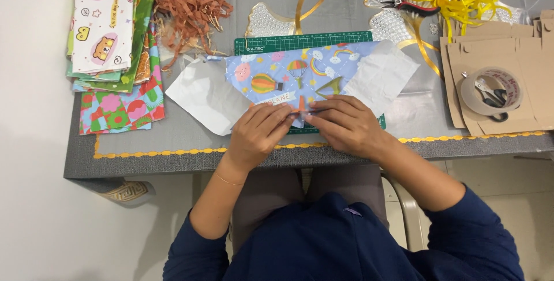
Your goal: The person wraps a small rectangular box with patterned wrapping paper on a cutting mat. They fold the paper edges, apply clear tape to secure the folds, and trim excess paper with scissors. The wrapped item remains on the table at the end.
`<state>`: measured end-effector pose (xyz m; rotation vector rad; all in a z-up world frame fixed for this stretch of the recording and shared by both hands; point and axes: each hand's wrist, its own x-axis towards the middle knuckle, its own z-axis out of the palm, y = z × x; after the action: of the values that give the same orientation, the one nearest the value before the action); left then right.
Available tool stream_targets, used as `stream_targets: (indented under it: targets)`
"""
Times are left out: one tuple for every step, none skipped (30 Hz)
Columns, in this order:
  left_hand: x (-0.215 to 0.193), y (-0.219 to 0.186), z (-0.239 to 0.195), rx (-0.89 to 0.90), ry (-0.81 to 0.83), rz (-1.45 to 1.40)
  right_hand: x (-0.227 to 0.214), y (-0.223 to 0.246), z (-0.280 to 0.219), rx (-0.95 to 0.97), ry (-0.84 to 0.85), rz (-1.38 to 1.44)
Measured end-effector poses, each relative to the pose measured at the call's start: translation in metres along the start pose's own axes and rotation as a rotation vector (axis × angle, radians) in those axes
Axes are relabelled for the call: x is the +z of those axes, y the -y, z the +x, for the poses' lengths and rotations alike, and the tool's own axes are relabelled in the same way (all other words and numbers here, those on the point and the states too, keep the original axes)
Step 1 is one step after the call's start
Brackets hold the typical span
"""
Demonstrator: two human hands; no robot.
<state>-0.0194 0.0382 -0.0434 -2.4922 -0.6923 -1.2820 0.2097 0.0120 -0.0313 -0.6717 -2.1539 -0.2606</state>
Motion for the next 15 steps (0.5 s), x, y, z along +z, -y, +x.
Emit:
stream_targets:
  targets:
    - [0.0, 0.002, -0.002, 0.001, -0.002, -0.001, -0.002, 0.005, -0.006, -0.001, 0.0, -0.002]
    - [0.001, 0.004, -0.005, 0.008, 0.019, 0.004, -0.003, 0.011, -0.011, 0.124, -0.024, 0.034]
    - [0.001, 0.005, -0.007, 0.015, 0.04, 0.009, -0.005, 0.016, -0.017, 0.249, -0.049, 0.069]
    - [0.001, 0.006, -0.007, 0.013, 0.04, 0.005, -0.005, 0.026, -0.016, 0.252, -0.045, 0.068]
    - [0.001, 0.006, -0.008, 0.009, 0.054, -0.003, -0.005, 0.036, -0.016, 0.48, -0.102, 0.267]
    - [0.001, 0.006, -0.008, 0.007, 0.069, -0.011, -0.005, 0.047, -0.015, 0.708, -0.161, 0.466]
    - [0.0, 0.006, -0.007, 0.006, 0.07, -0.018, 0.006, 0.049, -0.024, 0.714, -0.16, 0.463]
    - [-0.001, 0.007, -0.006, 0.017, 0.065, -0.013, 0.017, 0.051, -0.032, 0.897, -0.153, 0.548]
    - [-0.002, 0.007, -0.005, 0.027, 0.059, -0.008, 0.027, 0.053, -0.041, 1.081, -0.148, 0.632]
    - [-0.001, 0.007, -0.006, 0.03, 0.06, -0.013, 0.031, 0.053, -0.039, 1.085, -0.152, 0.629]
    - [0.0, 0.006, -0.007, 0.033, 0.058, -0.01, 0.034, 0.053, -0.037, 1.109, -0.155, 0.593]
    - [0.0, 0.006, -0.008, 0.033, 0.055, -0.004, 0.038, 0.053, -0.035, 1.13, -0.156, 0.56]
    - [0.001, 0.007, -0.009, 0.036, 0.054, -0.006, 0.042, 0.052, -0.036, 1.131, -0.159, 0.557]
    - [0.002, 0.007, -0.009, 0.035, 0.045, -0.008, 0.047, 0.05, -0.038, 1.15, -0.158, 0.522]
    - [0.003, 0.007, -0.01, 0.034, 0.036, -0.009, 0.052, 0.049, -0.039, 1.169, -0.156, 0.486]
